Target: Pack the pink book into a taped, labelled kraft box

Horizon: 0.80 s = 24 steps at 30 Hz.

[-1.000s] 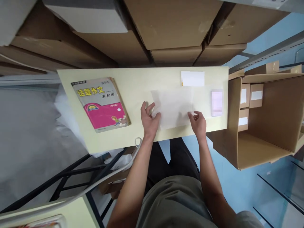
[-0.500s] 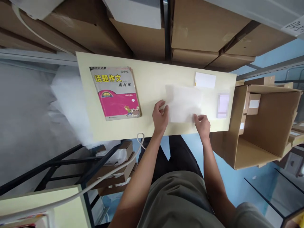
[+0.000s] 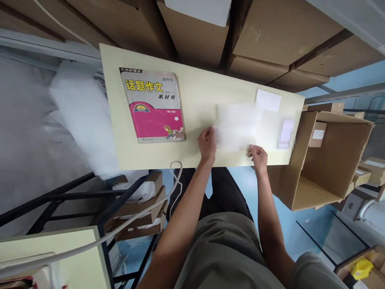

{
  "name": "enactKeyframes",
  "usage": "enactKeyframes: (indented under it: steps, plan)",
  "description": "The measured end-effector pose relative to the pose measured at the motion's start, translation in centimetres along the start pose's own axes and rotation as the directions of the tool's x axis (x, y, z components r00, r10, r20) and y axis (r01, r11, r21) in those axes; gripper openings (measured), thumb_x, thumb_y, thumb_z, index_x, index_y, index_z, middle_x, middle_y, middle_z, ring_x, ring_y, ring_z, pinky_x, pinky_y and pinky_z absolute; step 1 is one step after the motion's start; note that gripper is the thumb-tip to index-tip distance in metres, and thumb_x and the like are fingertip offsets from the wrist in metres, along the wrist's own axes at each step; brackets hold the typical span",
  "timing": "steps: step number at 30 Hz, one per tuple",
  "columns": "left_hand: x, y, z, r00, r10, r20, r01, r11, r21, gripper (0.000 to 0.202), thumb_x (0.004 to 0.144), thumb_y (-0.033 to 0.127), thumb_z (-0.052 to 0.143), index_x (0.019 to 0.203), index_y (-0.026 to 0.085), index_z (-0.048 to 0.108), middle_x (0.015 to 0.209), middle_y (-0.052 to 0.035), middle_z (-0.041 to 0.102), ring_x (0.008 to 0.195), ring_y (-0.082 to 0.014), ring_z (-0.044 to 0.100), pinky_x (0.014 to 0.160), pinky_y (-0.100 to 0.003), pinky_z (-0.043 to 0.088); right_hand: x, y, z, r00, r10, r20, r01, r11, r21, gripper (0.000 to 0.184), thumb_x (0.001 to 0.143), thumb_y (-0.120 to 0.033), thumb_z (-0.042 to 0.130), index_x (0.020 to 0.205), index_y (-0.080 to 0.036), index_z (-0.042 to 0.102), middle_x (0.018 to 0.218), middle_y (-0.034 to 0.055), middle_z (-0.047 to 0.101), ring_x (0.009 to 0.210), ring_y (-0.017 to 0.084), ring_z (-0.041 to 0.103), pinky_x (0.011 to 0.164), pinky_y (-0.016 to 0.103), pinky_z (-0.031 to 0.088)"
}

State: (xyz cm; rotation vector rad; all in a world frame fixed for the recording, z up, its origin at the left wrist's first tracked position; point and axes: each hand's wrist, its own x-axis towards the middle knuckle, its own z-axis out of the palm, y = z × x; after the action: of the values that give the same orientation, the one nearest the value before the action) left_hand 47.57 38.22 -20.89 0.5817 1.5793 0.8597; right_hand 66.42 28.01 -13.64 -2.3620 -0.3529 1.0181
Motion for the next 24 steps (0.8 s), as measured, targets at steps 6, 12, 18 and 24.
enactKeyframes:
  steps: [6, 12, 18, 24]
  plan:
    - [-0.3, 0.7, -0.1, 0.994, -0.084, 0.072, 0.086, 0.996, -0.034, 0.056, 0.107, 0.049, 0.073, 0.067, 0.025, 0.041, 0.065, 0.0055, 0.026, 0.059, -0.0134, 0.027, 0.055, -0.029, 0.025, -0.4, -1.3, 0.7, 0.998, -0.006, -0.055, 0.013, 0.992, 0.129, 0.072, 0.076, -0.077, 0.091, 0.117, -0.02, 0.075, 0.099, 0.0057, 0.08, 0.079, 0.02, 0.077, 0.062, 0.03, 0.052]
    - [-0.3, 1.3, -0.3, 0.983, -0.138, 0.119, 0.142, 0.99, -0.026, 0.061, 0.11, 0.045, 0.071, 0.068, 0.026, 0.03, 0.066, 0.0061, 0.02, 0.058, -0.0124, 0.021, 0.054, -0.029, 0.02, 0.5, -2.8, 1.4, 0.998, 0.043, -0.039, -0.028, 0.94, 0.34, 0.063, 0.077, -0.067, 0.098, 0.114, -0.024, 0.071, 0.11, 0.0067, 0.082, 0.103, 0.026, 0.085, 0.083, 0.036, 0.07]
    - [-1.0, 1.9, -1.6, 0.969, -0.018, 0.247, -0.019, 0.99, 0.143, 0.029, 0.107, 0.046, 0.072, 0.09, 0.023, 0.069, 0.078, -0.0035, 0.068, 0.069, -0.0174, 0.061, 0.062, -0.028, 0.049, -3.7, -6.7, 3.3, 0.943, -0.325, -0.075, 0.331, 0.88, 0.34, 0.042, 0.097, -0.058, 0.083, 0.119, -0.022, 0.079, 0.125, 0.0105, 0.084, 0.135, 0.03, 0.077, 0.119, 0.05, 0.063]
    - [0.0, 4.8, -9.6, 0.893, 0.449, 0.023, -0.394, 0.758, 0.519, 0.028, 0.112, 0.028, 0.058, 0.133, 0.021, 0.074, 0.131, -0.0128, 0.078, 0.105, -0.0236, 0.076, 0.09, -0.039, 0.063, -8.5, -8.4, 9.0, 0.557, -0.809, 0.189, 0.803, 0.582, 0.126, 0.01, 0.109, -0.036, 0.07, 0.113, -0.028, 0.073, 0.155, 0.0123, 0.073, 0.153, 0.031, 0.066, 0.126, 0.058, 0.059]
